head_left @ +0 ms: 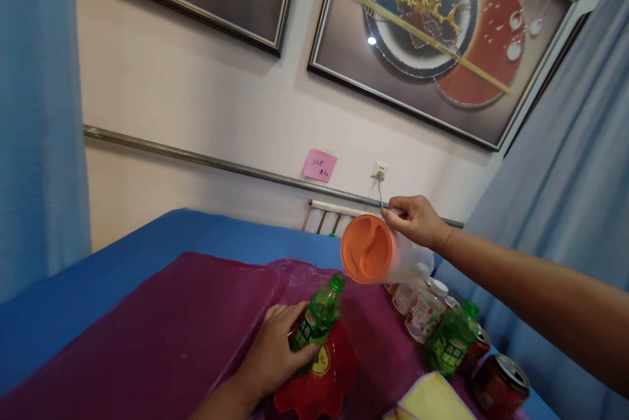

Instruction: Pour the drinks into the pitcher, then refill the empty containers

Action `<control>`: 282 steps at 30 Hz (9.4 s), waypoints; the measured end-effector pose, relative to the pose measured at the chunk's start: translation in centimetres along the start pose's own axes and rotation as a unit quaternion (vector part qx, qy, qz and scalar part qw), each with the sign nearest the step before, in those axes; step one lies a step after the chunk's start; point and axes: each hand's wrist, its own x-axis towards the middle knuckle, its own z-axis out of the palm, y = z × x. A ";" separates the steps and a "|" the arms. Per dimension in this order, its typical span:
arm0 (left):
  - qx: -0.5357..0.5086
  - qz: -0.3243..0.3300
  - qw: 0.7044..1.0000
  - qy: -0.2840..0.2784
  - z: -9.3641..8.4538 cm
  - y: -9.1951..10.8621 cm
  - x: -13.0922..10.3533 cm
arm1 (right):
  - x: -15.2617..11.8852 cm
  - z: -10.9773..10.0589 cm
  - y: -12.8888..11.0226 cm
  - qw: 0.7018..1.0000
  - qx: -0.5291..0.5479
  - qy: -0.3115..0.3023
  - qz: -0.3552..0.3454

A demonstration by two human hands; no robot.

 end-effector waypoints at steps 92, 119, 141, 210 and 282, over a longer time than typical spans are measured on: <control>-0.025 0.011 1.000 -0.003 0.1 0.3 -0.2 | 0.6 -0.5 -1.1 0.999 -0.010 -0.033 -0.040; -0.030 0.003 1.000 -0.005 0.1 0.2 -0.2 | 0.4 -1.3 -1.2 0.998 -0.017 -0.044 -0.043; -0.038 0.013 0.999 0.001 -0.3 0.8 -0.3 | 0.5 -1.2 -1.4 0.998 -0.006 -0.048 -0.043; -0.038 0.013 0.999 -0.009 -0.1 0.3 -0.5 | 0.5 -1.8 -1.8 0.997 -0.018 -0.047 -0.052; -0.038 0.011 0.999 -0.005 -0.2 0.5 -0.5 | 0.4 -2.0 -2.1 0.997 -0.018 -0.057 -0.055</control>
